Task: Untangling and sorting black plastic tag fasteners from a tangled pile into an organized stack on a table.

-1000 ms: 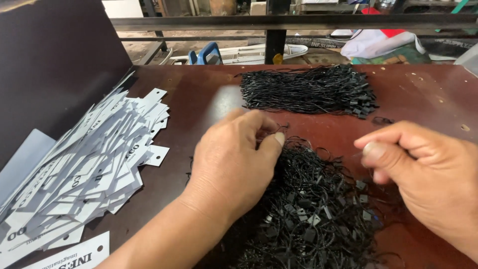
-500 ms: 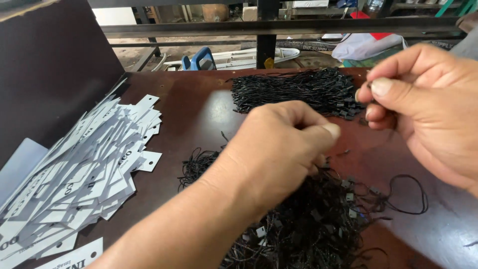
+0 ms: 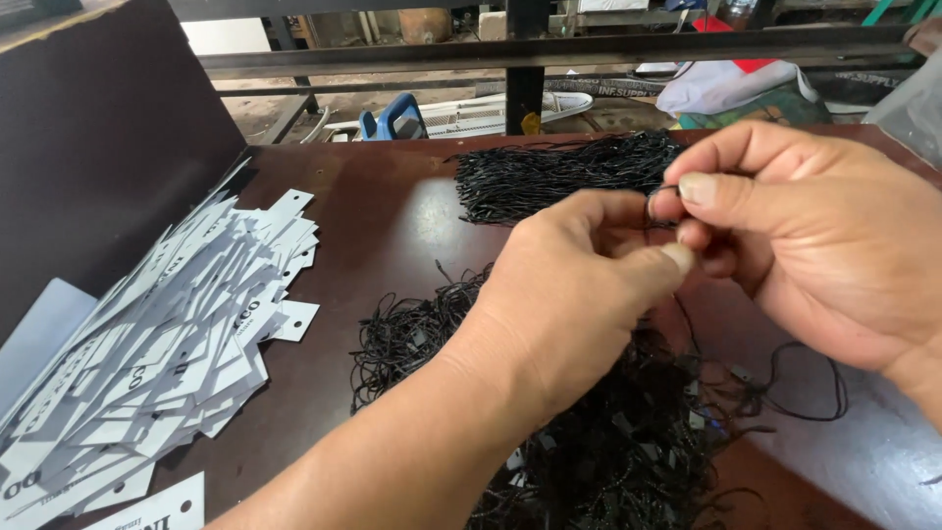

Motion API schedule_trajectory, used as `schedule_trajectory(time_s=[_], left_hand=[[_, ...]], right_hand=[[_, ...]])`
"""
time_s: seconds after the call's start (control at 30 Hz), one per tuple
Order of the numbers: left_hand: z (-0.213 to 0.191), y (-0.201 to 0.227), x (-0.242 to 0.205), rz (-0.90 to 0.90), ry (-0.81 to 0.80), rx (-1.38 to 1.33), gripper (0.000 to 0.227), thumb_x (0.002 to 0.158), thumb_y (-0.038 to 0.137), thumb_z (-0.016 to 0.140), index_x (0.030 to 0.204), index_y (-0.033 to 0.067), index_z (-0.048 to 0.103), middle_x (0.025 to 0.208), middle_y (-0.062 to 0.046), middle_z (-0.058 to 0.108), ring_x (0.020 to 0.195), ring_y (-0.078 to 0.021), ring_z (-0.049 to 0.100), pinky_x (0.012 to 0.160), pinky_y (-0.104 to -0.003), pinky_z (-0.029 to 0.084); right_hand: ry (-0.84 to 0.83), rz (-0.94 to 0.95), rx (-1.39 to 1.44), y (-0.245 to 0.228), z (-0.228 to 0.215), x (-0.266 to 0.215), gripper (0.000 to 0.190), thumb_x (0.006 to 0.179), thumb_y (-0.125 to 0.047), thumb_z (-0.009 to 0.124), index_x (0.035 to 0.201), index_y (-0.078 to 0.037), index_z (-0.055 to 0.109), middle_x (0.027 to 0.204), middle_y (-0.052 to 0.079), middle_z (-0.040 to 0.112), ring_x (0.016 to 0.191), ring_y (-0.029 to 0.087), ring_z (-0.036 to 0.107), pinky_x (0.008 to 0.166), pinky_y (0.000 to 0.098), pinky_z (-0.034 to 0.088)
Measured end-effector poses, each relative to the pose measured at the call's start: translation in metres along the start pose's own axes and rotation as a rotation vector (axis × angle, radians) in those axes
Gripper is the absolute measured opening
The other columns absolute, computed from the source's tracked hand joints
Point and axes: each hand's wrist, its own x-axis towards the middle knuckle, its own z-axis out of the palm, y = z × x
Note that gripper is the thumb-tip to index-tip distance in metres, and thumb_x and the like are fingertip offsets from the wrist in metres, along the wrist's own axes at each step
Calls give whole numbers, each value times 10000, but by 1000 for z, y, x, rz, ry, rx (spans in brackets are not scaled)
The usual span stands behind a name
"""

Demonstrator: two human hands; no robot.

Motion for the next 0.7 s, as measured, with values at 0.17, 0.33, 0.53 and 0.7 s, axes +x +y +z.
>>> schedule_trajectory(time_s=[0.17,0.33,0.53,0.7], left_hand=[[-8,-2,0,2,9,-214,210,934,167,714,778,54,631,639,-79,605,547,-144,478,534,-293,393],[-33,4,5,-136,-15,-379,97,970,136,675,898,81,640,768,-60,691,667,-141,592,600,-278,441],[-50,6,3,-180,61,218,218,981,186,715,789,102,655,643,-62,590,571,-178,497,557,-328,418],[-56,20,-10,-180,176,494,252,954,288,704,744,151,684,608,-18,552,557,-157,425,533,-341,365]], right_hand=[[49,-145,-124,16,-12,12,76,1004,-14,628,1051,-71,614,891,53,606,724,153,563,608,286,418],[161,-117,-744,16,1,-5,63,966,-168,684,991,-134,732,843,49,744,773,173,634,776,319,490],[127,-201,-1045,42,-8,-9,145,937,-297,620,985,-203,720,994,-58,776,921,174,680,848,370,468],[202,-280,-945,47,-14,-7,174,970,-245,606,1058,-147,719,1090,-5,759,1012,180,670,910,371,460]])
